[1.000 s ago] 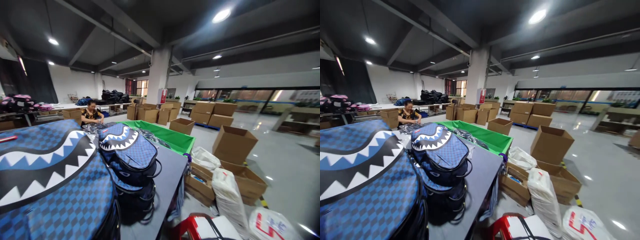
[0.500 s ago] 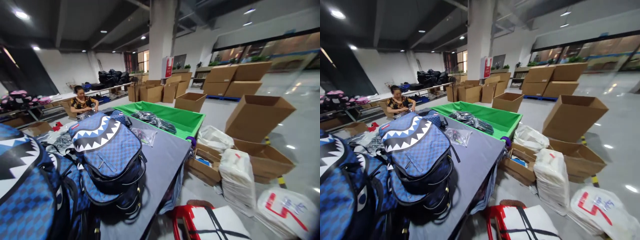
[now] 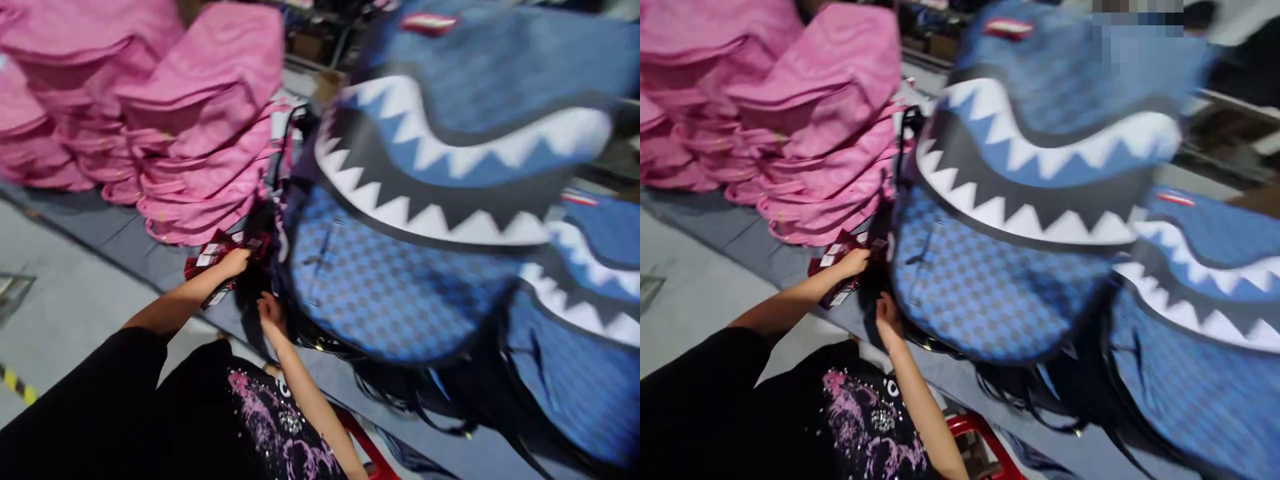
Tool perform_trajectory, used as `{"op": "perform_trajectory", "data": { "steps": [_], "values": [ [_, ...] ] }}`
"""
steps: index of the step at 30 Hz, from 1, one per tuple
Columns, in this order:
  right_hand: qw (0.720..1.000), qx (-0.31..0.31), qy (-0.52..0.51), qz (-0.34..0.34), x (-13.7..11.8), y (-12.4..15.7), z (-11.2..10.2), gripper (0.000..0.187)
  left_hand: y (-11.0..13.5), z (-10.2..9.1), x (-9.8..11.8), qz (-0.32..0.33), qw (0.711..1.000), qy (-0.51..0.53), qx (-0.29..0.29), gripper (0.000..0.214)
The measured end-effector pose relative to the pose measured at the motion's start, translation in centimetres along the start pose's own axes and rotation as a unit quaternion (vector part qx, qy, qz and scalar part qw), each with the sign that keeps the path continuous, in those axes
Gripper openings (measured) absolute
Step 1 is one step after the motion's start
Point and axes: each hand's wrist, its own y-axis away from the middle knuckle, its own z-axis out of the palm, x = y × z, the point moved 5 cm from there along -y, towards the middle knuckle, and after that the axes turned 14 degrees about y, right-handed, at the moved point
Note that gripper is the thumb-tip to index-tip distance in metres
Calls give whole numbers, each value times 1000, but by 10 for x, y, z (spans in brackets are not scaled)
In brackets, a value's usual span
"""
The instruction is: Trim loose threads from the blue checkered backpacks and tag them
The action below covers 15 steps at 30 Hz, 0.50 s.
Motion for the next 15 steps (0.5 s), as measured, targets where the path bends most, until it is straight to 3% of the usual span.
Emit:
{"op": "perform_trajectory", "data": {
  "steps": [2, 6, 11, 15],
  "values": [
    [999, 6, -4, 42, 0, -28, 10, 41, 3, 0, -32, -7, 1000, 12, -10, 26],
    [993, 18, -20, 118, -3, -66, 20, 51, 10, -1, -54, 36, 999, 0, 5, 40],
    [981, 33, -44, 188, 5, -77, 33, 51, 40, -3, -83, 88, 995, -21, -30, 38],
    [980, 28, -62, 187, 6, -78, 42, 39, 42, -2, -80, 68, 997, -40, -16, 32]
  ]
}}
